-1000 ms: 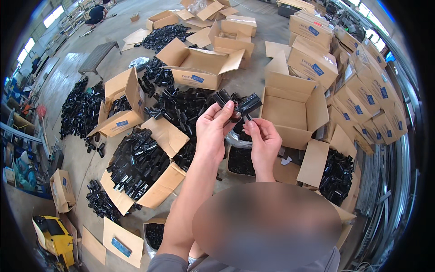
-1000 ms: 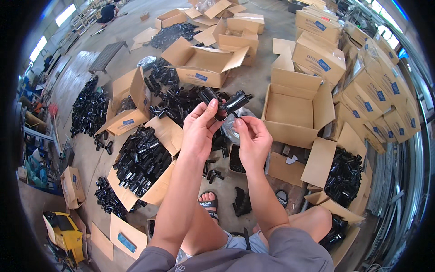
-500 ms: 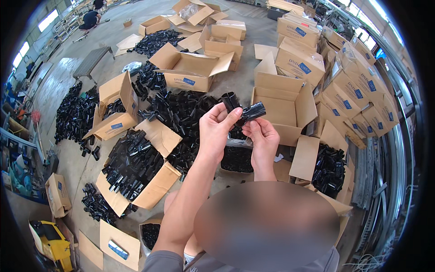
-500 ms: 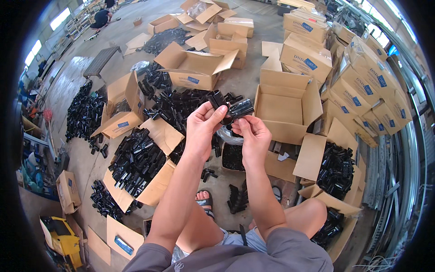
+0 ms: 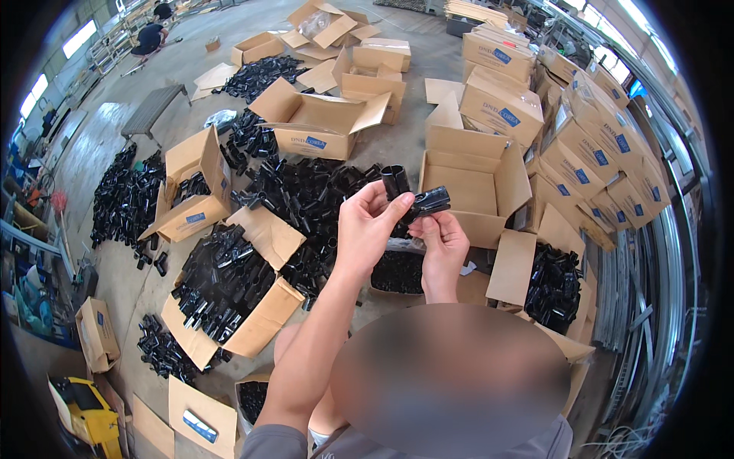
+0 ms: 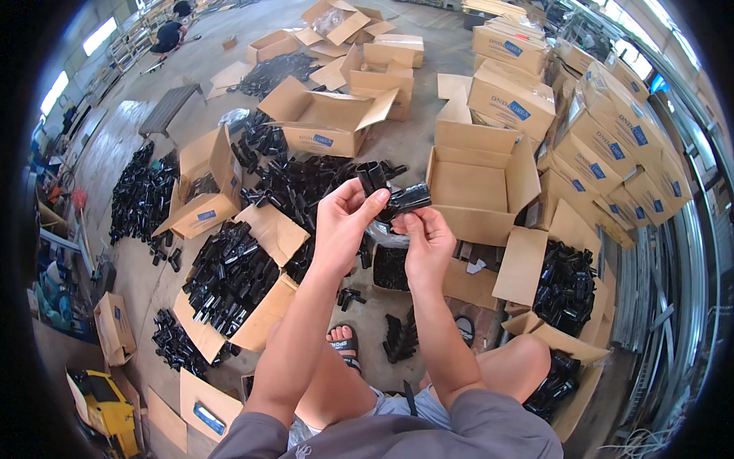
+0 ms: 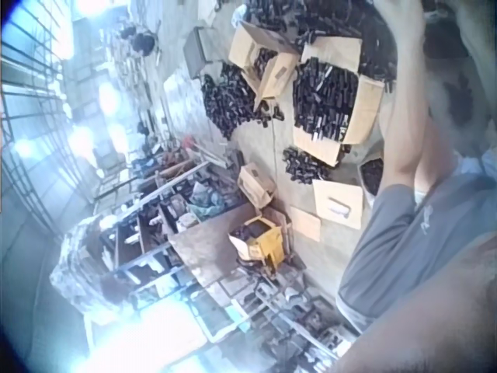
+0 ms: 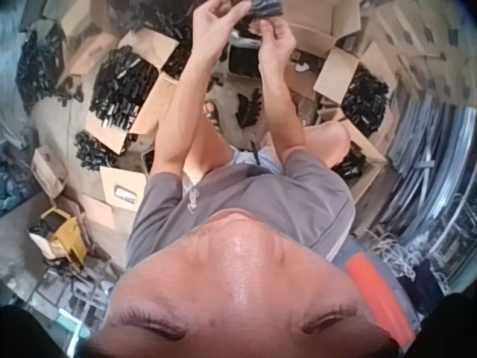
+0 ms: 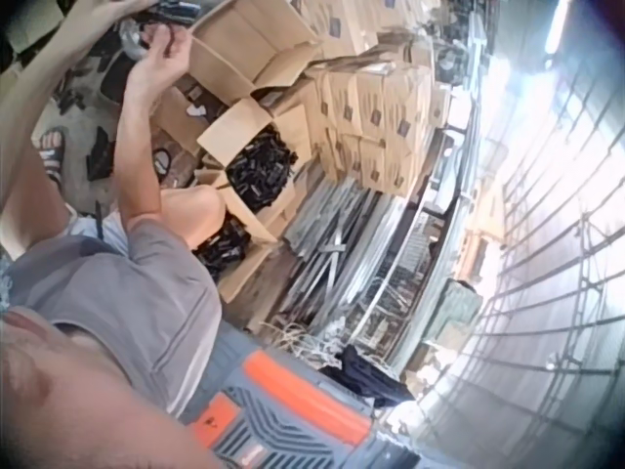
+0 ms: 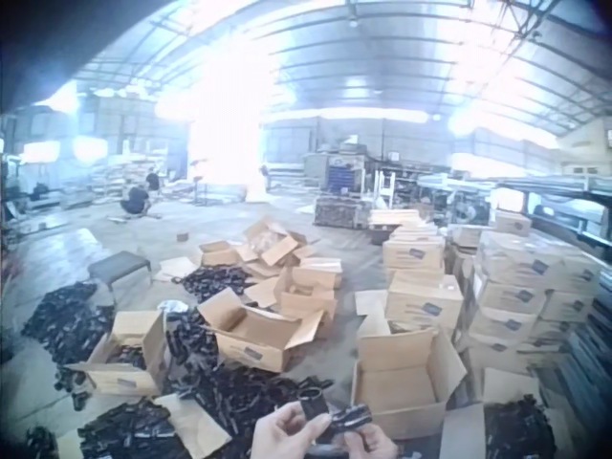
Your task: The person sits on the floor and assembles black plastic connectors by hand, inserting small components into the main bodies and sorting the finished pieces into cardboard boxes.
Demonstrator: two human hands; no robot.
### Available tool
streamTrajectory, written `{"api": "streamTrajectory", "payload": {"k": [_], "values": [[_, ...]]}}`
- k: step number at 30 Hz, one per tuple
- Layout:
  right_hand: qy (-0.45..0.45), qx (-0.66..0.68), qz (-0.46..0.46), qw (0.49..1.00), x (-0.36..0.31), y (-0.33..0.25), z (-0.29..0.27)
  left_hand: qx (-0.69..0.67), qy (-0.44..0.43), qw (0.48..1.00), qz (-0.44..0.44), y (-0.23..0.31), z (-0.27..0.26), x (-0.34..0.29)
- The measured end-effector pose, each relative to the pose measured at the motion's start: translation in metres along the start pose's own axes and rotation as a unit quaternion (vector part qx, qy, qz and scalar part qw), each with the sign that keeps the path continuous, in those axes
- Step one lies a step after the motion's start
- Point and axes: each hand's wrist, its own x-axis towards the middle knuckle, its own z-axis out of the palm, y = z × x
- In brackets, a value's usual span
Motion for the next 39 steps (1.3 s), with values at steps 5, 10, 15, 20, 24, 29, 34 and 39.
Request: {"api": "streamTrajectory", "payload": {"k": [5,10,15,20,24,29,34,39], "values": [[0.011,0.047,0.032,0.998,-0.004,0.001,0.001,0.014,-0.025,0.999,-0.022,0.003,-0.003,0.002],[0.004,0.016,0.018,1.000,-0.008,-0.003,-0.001,0.032,-0.073,0.997,0.000,-0.002,-0.008,0.005],[0.008,-0.002,-0.022,1.000,-0.011,0.002,-0.011,0.016,-0.113,0.994,0.005,0.007,-0.002,-0.001],[-0.012,0.126,0.013,0.992,-0.013,0.001,-0.019,-0.008,-0.153,0.988,-0.010,0.010,0.000,-0.003],[-0.064,0.227,0.040,0.971,-0.015,-0.005,-0.024,-0.050,-0.182,0.982,-0.018,0.010,0.001,-0.006],[-0.069,0.262,0.069,0.960,-0.021,-0.011,-0.026,-0.060,-0.214,0.975,-0.019,0.010,-0.001,-0.008],[-0.106,0.226,0.016,0.968,-0.020,-0.005,-0.034,-0.093,-0.199,0.976,0.000,0.008,-0.001,-0.006],[-0.104,0.194,0.006,0.975,-0.018,-0.010,-0.035,-0.083,-0.205,0.975,-0.002,0.013,-0.004,-0.007]]}}
